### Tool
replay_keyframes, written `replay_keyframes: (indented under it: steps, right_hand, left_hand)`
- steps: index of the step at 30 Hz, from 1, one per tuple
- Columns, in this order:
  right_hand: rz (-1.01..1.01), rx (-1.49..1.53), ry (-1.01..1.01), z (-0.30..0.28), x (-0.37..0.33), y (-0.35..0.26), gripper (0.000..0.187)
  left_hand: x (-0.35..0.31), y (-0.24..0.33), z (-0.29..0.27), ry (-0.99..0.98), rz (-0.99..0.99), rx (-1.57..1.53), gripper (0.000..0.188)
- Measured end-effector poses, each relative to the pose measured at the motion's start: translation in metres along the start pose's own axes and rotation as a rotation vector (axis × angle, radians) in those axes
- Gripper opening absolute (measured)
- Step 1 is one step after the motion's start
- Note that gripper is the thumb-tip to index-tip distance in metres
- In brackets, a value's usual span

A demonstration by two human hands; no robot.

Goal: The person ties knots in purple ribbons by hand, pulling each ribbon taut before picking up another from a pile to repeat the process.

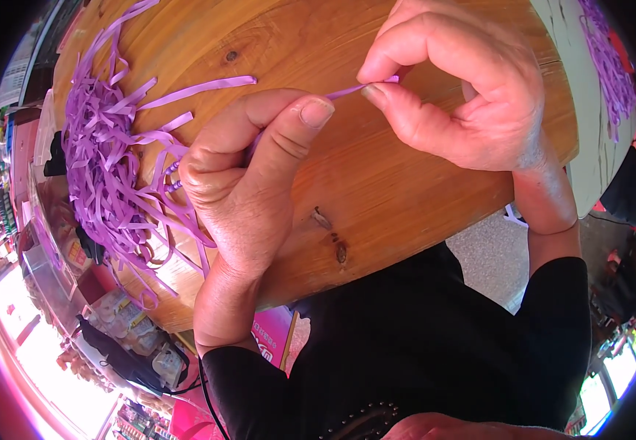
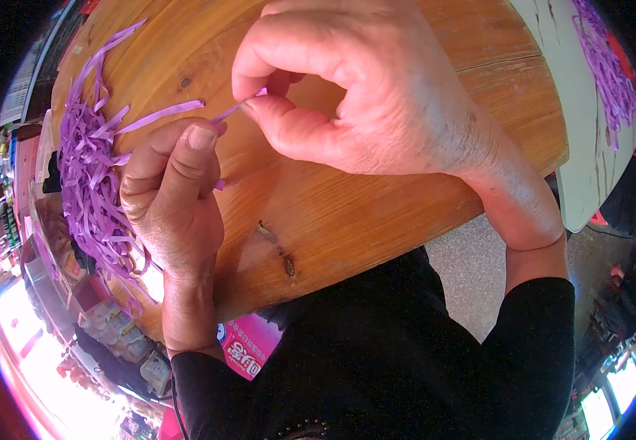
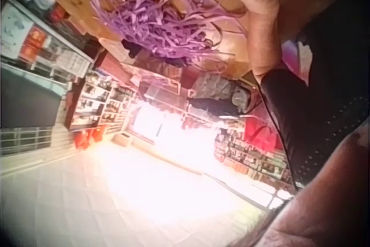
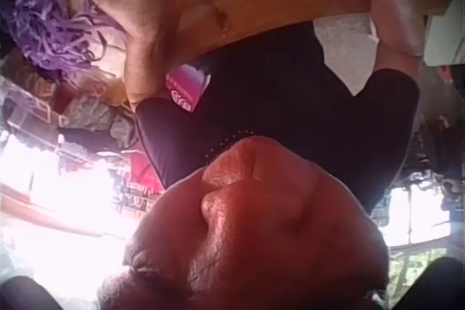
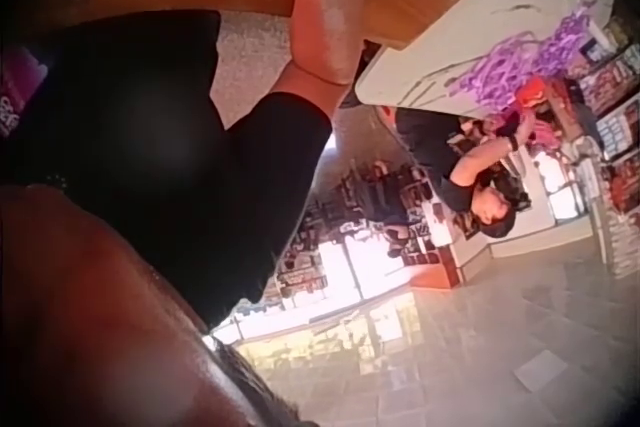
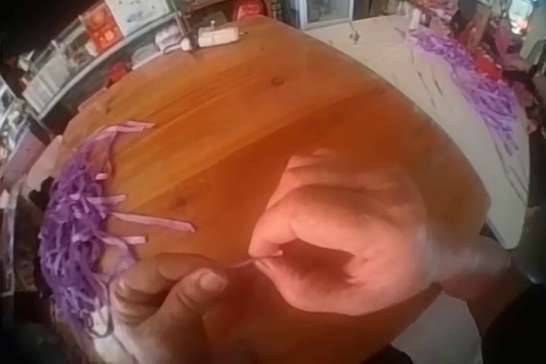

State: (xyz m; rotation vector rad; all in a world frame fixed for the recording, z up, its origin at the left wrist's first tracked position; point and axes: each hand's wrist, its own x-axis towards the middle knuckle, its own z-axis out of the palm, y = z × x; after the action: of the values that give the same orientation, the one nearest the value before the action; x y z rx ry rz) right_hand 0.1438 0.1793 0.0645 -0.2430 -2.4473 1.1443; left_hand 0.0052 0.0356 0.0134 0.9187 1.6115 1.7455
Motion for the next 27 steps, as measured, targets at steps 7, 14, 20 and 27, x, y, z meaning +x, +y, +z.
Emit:
replay_keyframes:
  steps: [7,14,20,27]
  right_hand:
    - [-0.034,0.042,-0.026,0.009,0.002,0.009,0.025]
    - [-0.058,0.025,-0.033,0.002,-0.001,0.010,0.024]
    - [-0.089,-0.032,0.006,0.000,-0.003,0.008,0.013]
    - [-0.143,-0.082,0.099,0.010,-0.001,0.013,0.011]
  left_hand:
    - [0.001,-0.003,-0.010,0.019,-0.089,-0.073,0.008]
    - [0.001,-0.001,-0.007,-0.039,-0.103,-0.115,0.008]
    - [0.001,-0.001,-0.007,-0.028,-0.116,-0.102,0.007]
    - [0.004,-0.002,-0.011,0.046,-0.097,0.043,0.005]
